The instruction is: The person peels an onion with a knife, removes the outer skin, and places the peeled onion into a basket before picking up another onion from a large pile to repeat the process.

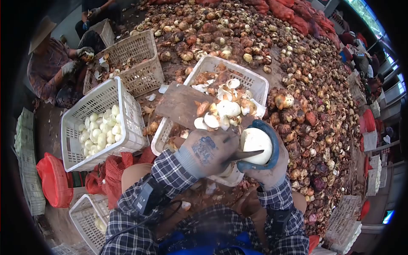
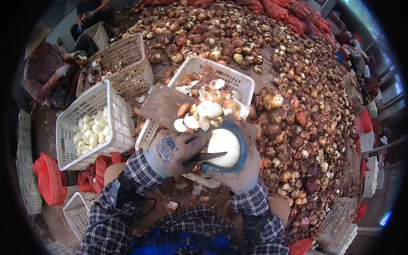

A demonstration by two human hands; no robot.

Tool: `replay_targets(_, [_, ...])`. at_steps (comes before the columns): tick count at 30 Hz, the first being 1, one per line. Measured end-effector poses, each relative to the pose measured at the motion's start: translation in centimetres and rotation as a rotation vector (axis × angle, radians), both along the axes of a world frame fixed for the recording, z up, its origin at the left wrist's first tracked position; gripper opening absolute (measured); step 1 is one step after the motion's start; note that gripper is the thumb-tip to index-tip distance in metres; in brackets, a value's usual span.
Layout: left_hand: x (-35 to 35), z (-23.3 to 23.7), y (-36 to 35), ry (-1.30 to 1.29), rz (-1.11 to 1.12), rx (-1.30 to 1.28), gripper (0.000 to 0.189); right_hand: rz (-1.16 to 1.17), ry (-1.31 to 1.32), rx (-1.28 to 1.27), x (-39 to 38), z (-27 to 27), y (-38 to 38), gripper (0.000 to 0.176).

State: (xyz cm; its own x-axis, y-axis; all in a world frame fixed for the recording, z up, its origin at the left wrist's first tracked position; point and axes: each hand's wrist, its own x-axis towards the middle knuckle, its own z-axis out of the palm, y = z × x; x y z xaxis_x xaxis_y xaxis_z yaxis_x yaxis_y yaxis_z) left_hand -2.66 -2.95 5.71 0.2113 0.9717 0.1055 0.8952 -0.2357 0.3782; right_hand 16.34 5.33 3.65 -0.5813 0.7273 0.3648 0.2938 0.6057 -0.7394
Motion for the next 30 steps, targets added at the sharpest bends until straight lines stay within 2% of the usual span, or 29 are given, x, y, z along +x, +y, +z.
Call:
replay_targets(3, [0.4,-0.9,0.1,0.064,0.032,-0.016,0.064,0.008,-0.008,-0.047,-0.1,0.3,-0.2,0.084])
replay_targets(6, [0.7,-2.0,0.4,0.023,0.057,0.050,0.059,0.014,-0.005,-0.123,-0.2,0.4,-0.3,0.083])
replay_targets(8, [1.5,-2.9,0.9,0.003,0.112,-0.010,0.054,0.003,-0.020,-0.196,-0.2,0.5,-0.5,0.082])
replay_targets(10, [1.7,-3.5,1.2,0.007,0.152,-0.009,0.045,-0.004,-0.016,-0.098,-0.1,-0.6,-0.9,0.081])
replay_targets(12, [1.8,-3.9,1.2,-0.020,0.180,0.009,0.045,0.006,-0.002,-0.046,-0.3,-1.0,-1.1,0.078])
replay_targets(15, [1.7,-4.0,1.3,-0.025,0.187,0.012,0.045,0.121,-0.094,-0.052,0.3,0.6,-0.6,0.082])
replay_targets(18, [1.2,-4.6,1.8,0.014,0.230,-0.021,0.044,0.146,0.077,-0.310,1.0,-0.1,-0.5,0.090])
replay_targets(21, [1.2,-4.9,2.5,0.039,0.282,-0.120,0.037,0.155,0.066,-0.244,1.0,0.1,-0.3,0.079])
replay_targets(24, [2.0,-4.8,3.0,-0.034,0.402,-0.225,0.029,0.085,0.377,-0.637,1.3,-1.1,0.0,0.085])
replay_targets(27, [1.3,-5.9,3.0,-0.528,0.543,-0.264,0.026,0.291,0.830,-1.199,2.2,-1.4,0.8,0.089])
replay_targets(28, [1.4,-5.7,2.9,-0.793,0.532,-0.287,0.023,0.344,1.028,-1.326,2.3,-1.8,0.7,0.082])
replay_targets(29, [1.6,-5.3,2.9,-0.865,0.544,-0.375,0.023,0.235,1.108,-1.339,2.5,-2.0,0.5,0.086])
replay_targets(30, [1.8,-4.2,3.0,-0.937,0.555,-0.459,0.023,0.206,1.193,-1.370,2.4,-1.9,0.5,0.080])
